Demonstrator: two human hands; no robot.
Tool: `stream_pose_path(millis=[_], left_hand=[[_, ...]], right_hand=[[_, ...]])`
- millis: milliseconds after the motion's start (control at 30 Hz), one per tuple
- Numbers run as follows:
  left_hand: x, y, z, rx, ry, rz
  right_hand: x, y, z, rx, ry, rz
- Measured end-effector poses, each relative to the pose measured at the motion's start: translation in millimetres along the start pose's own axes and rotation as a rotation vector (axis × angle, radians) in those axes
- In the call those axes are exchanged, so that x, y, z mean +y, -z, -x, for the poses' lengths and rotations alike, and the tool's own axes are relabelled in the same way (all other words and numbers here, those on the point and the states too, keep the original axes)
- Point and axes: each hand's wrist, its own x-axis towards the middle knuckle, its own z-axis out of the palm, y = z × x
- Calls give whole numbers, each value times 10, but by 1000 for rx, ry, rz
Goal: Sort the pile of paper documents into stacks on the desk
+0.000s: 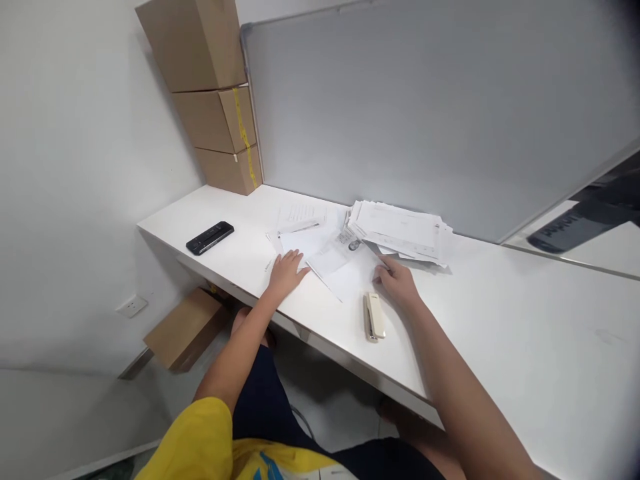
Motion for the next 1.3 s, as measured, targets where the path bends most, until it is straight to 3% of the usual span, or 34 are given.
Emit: stream_pose_path(millis=[200,367,500,567,667,767,833,933,1067,1133,1233,1300], left_hand=[[-466,179,3,55,-20,-103],[-597,194,7,177,70,-141],[-478,87,69,315,233,-116],[-330,-35,132,381,229,-33],[1,-269,203,406,33,115],[334,-422,205,315,-264,213],[469,-426,198,215,-429,255],[515,-327,229,72,-528,308],[460,-189,277,-83,-557,358],[445,-163,263,-101,-581,397],[430,-166,213,38,-519,557],[406,-192,175,206,-332,719]], right_hand=[[-127,-41,62,40,33,167],[-258,-163,79,30,-170,-72],[-318,-204,80,8,-291,-339],[-332,-208,88,-10,-311,-376],[-344,-223,104,-54,-331,-404],[-331,-246,103,-109,-340,-449],[-306,-263,96,-119,-332,-490],[-269,-305,104,-98,-292,-540],[-246,-400,113,-61,-222,-499],[-232,-430,83,-41,-201,-487],[-178,-414,5,-3,-180,-507],[-106,-379,-49,15,-136,-575]])
